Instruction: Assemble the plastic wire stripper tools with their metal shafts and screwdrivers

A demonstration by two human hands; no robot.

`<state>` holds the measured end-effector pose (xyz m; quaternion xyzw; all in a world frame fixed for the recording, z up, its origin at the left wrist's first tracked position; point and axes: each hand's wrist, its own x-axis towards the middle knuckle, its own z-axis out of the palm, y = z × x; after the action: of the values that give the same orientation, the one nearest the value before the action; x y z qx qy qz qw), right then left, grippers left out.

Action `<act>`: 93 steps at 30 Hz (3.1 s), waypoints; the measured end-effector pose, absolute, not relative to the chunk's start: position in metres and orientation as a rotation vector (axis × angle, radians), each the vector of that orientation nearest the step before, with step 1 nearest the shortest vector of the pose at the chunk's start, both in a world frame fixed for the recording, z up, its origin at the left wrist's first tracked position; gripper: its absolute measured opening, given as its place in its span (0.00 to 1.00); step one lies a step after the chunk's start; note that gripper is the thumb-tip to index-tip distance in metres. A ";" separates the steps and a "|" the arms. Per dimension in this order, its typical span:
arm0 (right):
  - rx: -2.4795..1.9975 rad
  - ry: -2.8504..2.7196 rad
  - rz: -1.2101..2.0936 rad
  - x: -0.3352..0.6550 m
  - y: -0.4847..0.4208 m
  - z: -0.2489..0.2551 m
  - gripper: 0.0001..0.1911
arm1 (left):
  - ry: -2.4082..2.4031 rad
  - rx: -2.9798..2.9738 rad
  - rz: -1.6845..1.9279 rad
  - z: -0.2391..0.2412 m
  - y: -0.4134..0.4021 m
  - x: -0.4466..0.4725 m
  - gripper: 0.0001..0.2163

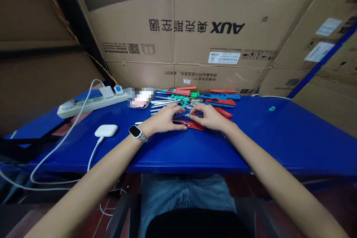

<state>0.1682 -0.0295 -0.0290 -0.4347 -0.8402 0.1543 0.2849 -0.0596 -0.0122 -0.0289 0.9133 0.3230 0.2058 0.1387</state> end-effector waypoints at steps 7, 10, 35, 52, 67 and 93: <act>-1.220 -2.324 0.351 0.169 -0.039 -0.028 0.04 | 0.889 2.664 0.480 -0.038 -0.009 -0.057 0.20; -1.224 -2.354 0.309 0.168 -0.043 -0.028 0.04 | 0.894 2.666 0.486 -0.038 -0.008 -0.058 0.16; -1.226 -2.388 0.317 0.173 -0.039 -0.037 0.06 | 0.897 2.737 0.442 -0.035 -0.010 -0.058 0.12; -1.273 -2.361 0.325 0.171 -0.037 -0.037 0.08 | 0.875 2.532 0.451 -0.029 -0.003 -0.070 0.15; -1.193 -2.539 0.109 0.136 -0.024 -0.028 0.04 | 0.939 2.613 0.406 -0.028 0.006 -0.077 0.07; -1.302 -2.450 0.306 0.135 -0.021 -0.027 0.07 | 0.964 2.683 0.422 -0.027 0.000 -0.072 0.07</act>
<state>0.1348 -0.0211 -0.0269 -0.4593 -0.8644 0.1080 0.1741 -0.0717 0.0000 -0.0273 0.9231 0.3318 0.1452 0.1294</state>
